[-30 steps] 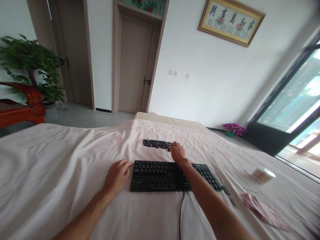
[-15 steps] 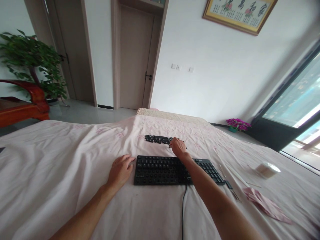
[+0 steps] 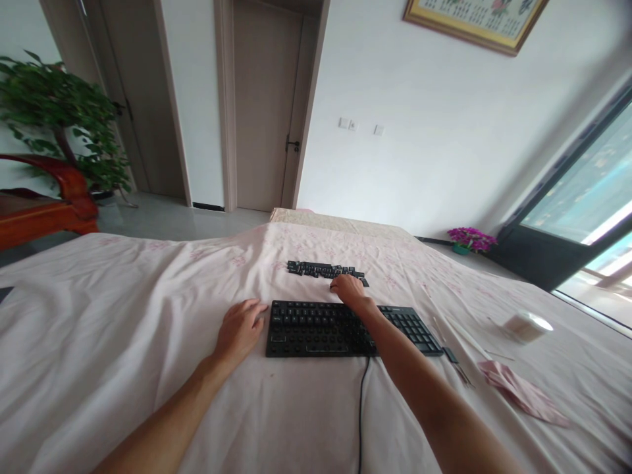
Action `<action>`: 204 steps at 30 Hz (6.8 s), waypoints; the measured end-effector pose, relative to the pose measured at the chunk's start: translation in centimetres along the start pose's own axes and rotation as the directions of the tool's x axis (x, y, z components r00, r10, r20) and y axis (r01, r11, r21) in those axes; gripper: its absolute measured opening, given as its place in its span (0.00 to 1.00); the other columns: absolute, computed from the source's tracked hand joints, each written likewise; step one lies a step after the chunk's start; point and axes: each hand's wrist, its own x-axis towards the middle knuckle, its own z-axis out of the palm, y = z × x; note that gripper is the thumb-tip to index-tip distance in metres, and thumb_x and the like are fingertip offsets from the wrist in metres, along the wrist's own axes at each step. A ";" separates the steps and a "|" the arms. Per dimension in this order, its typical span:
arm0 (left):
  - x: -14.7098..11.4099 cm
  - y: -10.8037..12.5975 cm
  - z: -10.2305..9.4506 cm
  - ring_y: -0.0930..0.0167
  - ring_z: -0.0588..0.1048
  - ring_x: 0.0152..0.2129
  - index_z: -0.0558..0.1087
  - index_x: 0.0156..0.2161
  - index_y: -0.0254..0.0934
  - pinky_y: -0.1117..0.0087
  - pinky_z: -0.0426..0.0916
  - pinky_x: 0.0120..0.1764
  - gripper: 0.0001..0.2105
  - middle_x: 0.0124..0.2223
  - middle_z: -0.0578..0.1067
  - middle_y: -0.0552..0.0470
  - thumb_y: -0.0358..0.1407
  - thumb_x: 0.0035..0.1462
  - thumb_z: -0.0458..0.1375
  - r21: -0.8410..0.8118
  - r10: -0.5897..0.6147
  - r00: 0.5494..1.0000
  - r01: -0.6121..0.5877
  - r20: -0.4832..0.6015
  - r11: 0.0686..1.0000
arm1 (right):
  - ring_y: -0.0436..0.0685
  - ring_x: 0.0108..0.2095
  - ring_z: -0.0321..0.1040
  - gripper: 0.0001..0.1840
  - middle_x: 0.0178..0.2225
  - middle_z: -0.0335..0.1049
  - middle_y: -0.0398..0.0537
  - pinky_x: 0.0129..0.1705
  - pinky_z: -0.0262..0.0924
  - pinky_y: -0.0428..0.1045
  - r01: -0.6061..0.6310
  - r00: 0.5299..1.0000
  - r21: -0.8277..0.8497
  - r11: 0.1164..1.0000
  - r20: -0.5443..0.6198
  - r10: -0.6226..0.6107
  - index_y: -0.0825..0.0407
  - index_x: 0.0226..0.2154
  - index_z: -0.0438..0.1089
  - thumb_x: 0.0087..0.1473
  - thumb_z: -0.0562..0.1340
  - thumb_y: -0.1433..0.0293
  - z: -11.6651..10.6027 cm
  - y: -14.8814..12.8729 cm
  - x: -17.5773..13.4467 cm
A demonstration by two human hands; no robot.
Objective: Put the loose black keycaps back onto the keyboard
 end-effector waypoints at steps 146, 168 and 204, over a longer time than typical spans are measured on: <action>0.0 -0.1 0.2 0.68 0.69 0.50 0.73 0.48 0.42 0.64 0.58 0.56 0.17 0.52 0.72 0.50 0.31 0.54 0.50 -0.020 0.002 1.000 -0.002 0.013 1.000 | 0.55 0.39 0.70 0.10 0.36 0.76 0.46 0.37 0.55 0.45 -0.026 0.998 0.054 0.998 -0.053 0.029 0.45 0.35 0.77 0.51 0.61 0.65 -0.1 1.1 -0.5; 0.0 -0.3 0.3 0.67 0.69 0.50 0.73 0.48 0.42 0.64 0.59 0.56 0.18 0.52 0.72 0.50 0.31 0.54 0.49 0.008 0.018 1.000 -0.018 0.024 1.000 | 0.52 0.39 0.67 0.14 0.39 0.72 0.43 0.42 0.56 0.44 0.189 0.964 0.286 0.940 -0.238 -0.121 0.44 0.43 0.74 0.57 0.56 0.63 -1.4 2.2 -9.9; 0.0 -0.6 0.7 0.68 0.69 0.50 0.72 0.48 0.41 0.65 0.59 0.56 0.18 0.53 0.72 0.51 0.31 0.54 0.49 0.017 0.034 0.999 -0.034 0.015 0.999 | 0.54 0.38 0.61 0.19 0.36 0.66 0.47 0.38 0.47 0.49 0.273 0.939 -0.116 0.955 -0.183 -0.290 0.46 0.49 0.67 0.57 0.53 0.77 -0.5 0.5 -14.7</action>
